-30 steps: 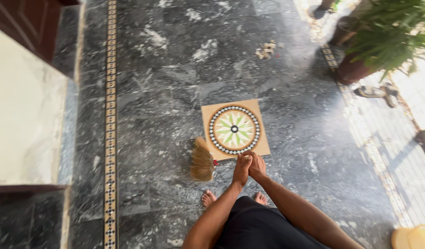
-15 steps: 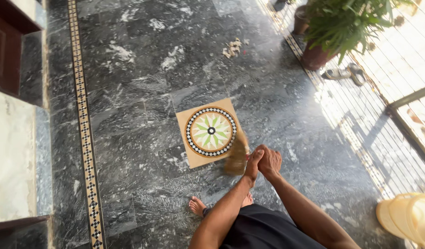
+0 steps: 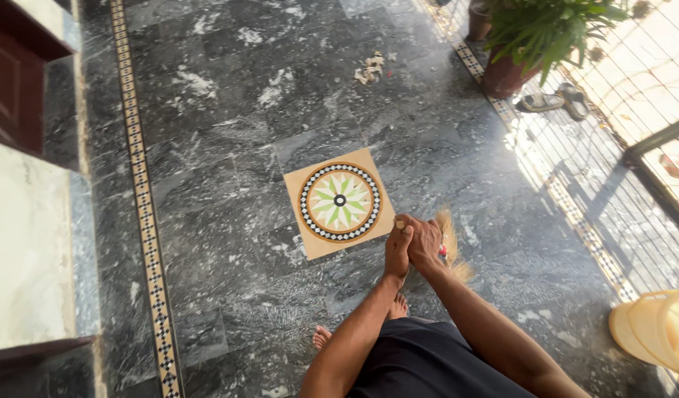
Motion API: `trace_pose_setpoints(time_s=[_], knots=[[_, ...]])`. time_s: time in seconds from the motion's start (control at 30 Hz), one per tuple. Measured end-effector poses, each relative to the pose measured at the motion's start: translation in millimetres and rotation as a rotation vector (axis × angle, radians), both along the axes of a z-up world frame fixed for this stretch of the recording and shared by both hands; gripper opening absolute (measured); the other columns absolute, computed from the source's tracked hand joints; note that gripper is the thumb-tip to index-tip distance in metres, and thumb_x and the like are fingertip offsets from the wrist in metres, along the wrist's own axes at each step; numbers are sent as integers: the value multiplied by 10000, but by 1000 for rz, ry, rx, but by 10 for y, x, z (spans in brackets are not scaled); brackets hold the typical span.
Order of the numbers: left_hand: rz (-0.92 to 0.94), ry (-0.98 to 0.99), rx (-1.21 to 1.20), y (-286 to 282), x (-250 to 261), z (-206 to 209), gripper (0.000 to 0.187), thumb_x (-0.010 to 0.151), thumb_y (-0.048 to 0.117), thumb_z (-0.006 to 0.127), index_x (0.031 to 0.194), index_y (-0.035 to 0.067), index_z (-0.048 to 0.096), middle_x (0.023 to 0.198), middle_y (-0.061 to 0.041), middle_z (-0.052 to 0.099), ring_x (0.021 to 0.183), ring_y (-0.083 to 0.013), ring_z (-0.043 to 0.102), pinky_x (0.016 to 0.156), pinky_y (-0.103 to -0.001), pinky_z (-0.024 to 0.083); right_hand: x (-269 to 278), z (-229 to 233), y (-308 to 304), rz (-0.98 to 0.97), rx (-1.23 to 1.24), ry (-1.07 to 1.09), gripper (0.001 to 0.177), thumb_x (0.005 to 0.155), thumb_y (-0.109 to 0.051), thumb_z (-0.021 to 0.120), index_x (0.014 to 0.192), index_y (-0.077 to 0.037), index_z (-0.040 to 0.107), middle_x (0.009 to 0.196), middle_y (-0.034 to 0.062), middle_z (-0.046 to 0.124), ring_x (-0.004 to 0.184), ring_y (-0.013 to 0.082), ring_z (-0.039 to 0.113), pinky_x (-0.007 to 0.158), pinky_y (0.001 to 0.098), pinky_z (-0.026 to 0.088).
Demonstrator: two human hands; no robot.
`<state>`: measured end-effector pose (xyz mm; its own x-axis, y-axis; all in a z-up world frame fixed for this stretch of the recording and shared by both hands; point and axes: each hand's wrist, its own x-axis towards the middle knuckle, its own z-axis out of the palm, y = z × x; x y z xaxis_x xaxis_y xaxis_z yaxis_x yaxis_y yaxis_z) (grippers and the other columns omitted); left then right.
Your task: The person sweeps the tiled floor using a handheld brush, gathering debris into piles and eventually sweeping it onto a square tile.
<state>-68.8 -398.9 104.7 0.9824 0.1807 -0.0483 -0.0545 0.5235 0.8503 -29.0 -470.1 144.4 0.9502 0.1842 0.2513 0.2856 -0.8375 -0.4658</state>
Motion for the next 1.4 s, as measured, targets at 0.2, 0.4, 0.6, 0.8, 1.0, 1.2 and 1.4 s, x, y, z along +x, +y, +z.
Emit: trace_pose_setpoints(time_s=[0.2,0.4,0.6,0.8,1.0,1.2,1.4], knots=[[370,-47,311,676,-406,175,541,999,470,625,1252,-9,624,1123,-121,716,1082,-217,669,969,-348,495,-350,256,795,196,45,42,320,928,-482,628,970,-197,768,779,57,756,749,241,711,800,401,427],[620,45,395,1451,-942,87,488,981,443,706,1029,-42,680,788,-117,609,763,-179,588,693,-341,472,-887,490,1715,298,48,176,337,903,-517,632,1011,-238,788,689,47,740,688,256,697,821,385,440],[791,82,470,2212,-1528,94,468,952,469,695,944,1,679,730,-80,647,694,-175,628,640,-338,485,-1350,224,2446,403,141,272,384,930,-528,594,1112,-232,757,738,62,760,775,298,732,803,437,515],[771,460,604,2629,-2074,-85,417,891,495,662,1018,105,738,860,-151,753,792,-338,728,709,-433,542,-1685,-487,2934,369,109,649,529,887,-613,600,1226,-225,718,1043,117,781,1044,345,718,899,469,535],[648,674,615,2662,-2400,-489,469,833,550,656,1075,156,733,975,-132,779,922,-360,751,793,-437,569,-1883,-1256,2906,340,-85,771,611,861,-742,565,1236,-285,716,1105,124,760,1124,357,694,961,471,517],[526,717,583,2498,-2392,-770,531,840,605,616,1139,176,708,994,-117,791,956,-356,746,832,-459,563,-1965,-1021,2719,276,-175,831,639,872,-740,513,980,-209,851,1026,121,801,1048,334,740,928,462,550],[294,621,701,2149,-2267,-933,667,851,707,551,1191,144,665,1069,-108,814,1057,-284,763,974,-389,513,-1863,-1030,2166,175,-204,676,506,848,-607,625,1051,-177,797,1042,159,771,1056,377,717,885,494,549]])
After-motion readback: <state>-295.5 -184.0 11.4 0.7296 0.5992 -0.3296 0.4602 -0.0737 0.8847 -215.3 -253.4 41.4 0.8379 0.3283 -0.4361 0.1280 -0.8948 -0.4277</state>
